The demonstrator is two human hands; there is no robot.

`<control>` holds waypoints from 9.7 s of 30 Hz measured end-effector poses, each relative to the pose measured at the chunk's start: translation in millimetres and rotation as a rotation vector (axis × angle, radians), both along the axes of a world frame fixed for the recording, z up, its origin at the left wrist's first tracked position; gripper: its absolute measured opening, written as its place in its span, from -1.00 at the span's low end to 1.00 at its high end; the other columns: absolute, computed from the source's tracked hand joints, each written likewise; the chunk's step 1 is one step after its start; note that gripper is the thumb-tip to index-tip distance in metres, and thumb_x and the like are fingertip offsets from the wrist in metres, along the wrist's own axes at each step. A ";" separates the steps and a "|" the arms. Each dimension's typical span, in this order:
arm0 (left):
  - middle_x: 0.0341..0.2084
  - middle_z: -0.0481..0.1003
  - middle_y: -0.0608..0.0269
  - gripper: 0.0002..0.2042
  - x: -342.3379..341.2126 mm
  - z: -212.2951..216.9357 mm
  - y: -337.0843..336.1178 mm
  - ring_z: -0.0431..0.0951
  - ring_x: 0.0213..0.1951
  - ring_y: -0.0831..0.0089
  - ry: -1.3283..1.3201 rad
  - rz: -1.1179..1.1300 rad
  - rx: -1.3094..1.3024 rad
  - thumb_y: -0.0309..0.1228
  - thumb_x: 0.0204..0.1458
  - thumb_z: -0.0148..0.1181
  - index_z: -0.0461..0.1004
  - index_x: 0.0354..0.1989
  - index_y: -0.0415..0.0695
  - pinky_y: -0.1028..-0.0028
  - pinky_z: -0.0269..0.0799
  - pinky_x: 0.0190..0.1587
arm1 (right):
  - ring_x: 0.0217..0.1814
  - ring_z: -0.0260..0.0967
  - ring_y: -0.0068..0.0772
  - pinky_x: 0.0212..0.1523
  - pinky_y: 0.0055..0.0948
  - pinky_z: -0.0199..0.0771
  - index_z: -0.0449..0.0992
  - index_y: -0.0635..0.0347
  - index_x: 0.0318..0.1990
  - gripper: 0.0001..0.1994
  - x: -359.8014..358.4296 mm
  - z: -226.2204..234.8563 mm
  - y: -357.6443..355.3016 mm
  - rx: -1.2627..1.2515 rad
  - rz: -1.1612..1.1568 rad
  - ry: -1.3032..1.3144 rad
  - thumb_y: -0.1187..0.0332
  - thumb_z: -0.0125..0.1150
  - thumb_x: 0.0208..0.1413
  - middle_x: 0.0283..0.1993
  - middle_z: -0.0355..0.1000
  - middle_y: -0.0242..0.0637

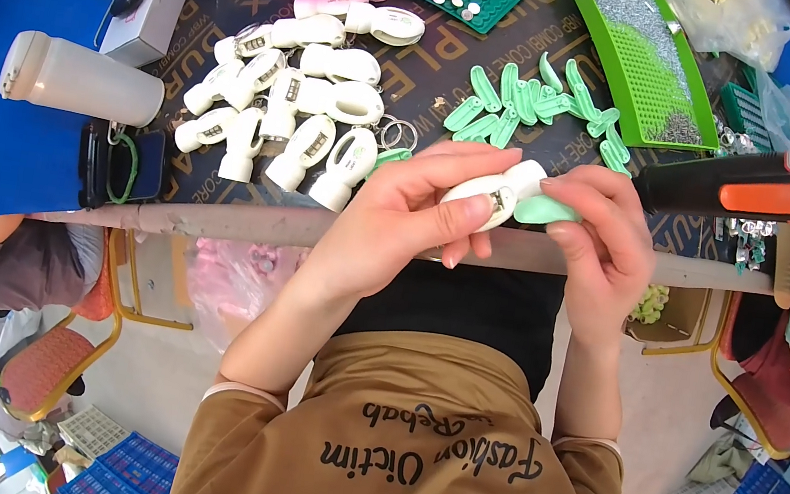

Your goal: The person is assembling small plastic flashlight keychains by joining parts and securing them with an electric screwdriver.

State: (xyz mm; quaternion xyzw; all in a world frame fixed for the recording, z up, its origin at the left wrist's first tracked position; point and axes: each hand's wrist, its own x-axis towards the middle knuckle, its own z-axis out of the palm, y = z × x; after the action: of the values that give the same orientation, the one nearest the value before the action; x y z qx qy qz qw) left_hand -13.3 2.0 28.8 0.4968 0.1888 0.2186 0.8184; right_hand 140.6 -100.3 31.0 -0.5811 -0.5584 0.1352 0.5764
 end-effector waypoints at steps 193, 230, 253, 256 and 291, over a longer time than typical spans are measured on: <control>-0.61 0.33 0.09 -0.49 46.9 19.0 -15.5 0.43 -0.63 0.25 -0.125 0.022 -0.261 -0.37 0.04 -0.14 -0.11 0.19 0.02 0.39 0.37 -0.64 | -0.63 0.23 -0.34 -0.55 -0.40 0.32 0.28 0.36 -0.22 -0.41 128.4 46.3 46.3 0.491 -0.239 0.244 -0.15 -0.01 0.00 -0.62 0.29 -0.19; -0.39 0.42 -0.16 -0.51 74.1 42.9 -25.0 0.54 -0.43 0.08 0.003 -0.026 -0.220 -0.34 0.09 -0.13 -0.15 0.16 -0.06 0.26 0.52 -0.38 | -0.67 0.30 -0.39 -0.63 -0.47 0.32 0.30 0.35 -0.28 -0.56 179.3 48.3 62.0 0.579 -0.273 0.205 0.02 -0.03 0.13 -0.62 0.33 -0.22; -0.66 0.34 0.22 -0.53 25.6 -10.8 -19.8 0.17 -0.82 0.62 0.044 -0.008 -0.149 -0.50 0.02 -0.15 -0.07 0.13 0.02 0.66 -0.03 -0.80 | -0.68 0.31 -0.42 -0.66 -0.48 0.34 0.35 0.30 -0.34 -0.59 200.7 28.3 78.9 0.533 -0.304 0.265 0.03 0.05 0.08 -0.63 0.33 -0.26; -0.66 0.34 0.22 -0.53 24.3 -10.5 -20.3 0.17 -0.81 0.62 0.037 -0.021 -0.137 -0.50 0.02 -0.15 -0.06 0.13 0.01 0.66 -0.02 -0.79 | -0.68 0.30 -0.42 -0.66 -0.48 0.34 0.34 0.31 -0.34 -0.59 199.2 28.0 78.7 0.526 -0.308 0.265 0.03 0.05 0.09 -0.63 0.33 -0.25; -0.61 0.31 0.27 -0.47 23.7 -11.5 -26.7 0.22 -0.74 0.66 0.046 -0.023 0.055 -0.60 -0.02 -0.05 -0.05 0.13 0.01 0.68 0.09 -0.71 | -0.60 0.28 -0.57 -0.55 -0.65 0.28 0.29 0.07 -0.25 -0.28 7.5 81.2 -4.6 0.417 0.403 0.225 -0.31 0.31 -0.43 -0.53 0.29 -0.42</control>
State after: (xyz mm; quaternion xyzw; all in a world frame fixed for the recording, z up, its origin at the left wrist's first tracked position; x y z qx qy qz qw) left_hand 10.3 -24.7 17.3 0.5261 0.1959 0.2028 0.8023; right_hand 148.1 -104.9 112.3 -0.3094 -0.6109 0.1929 0.7027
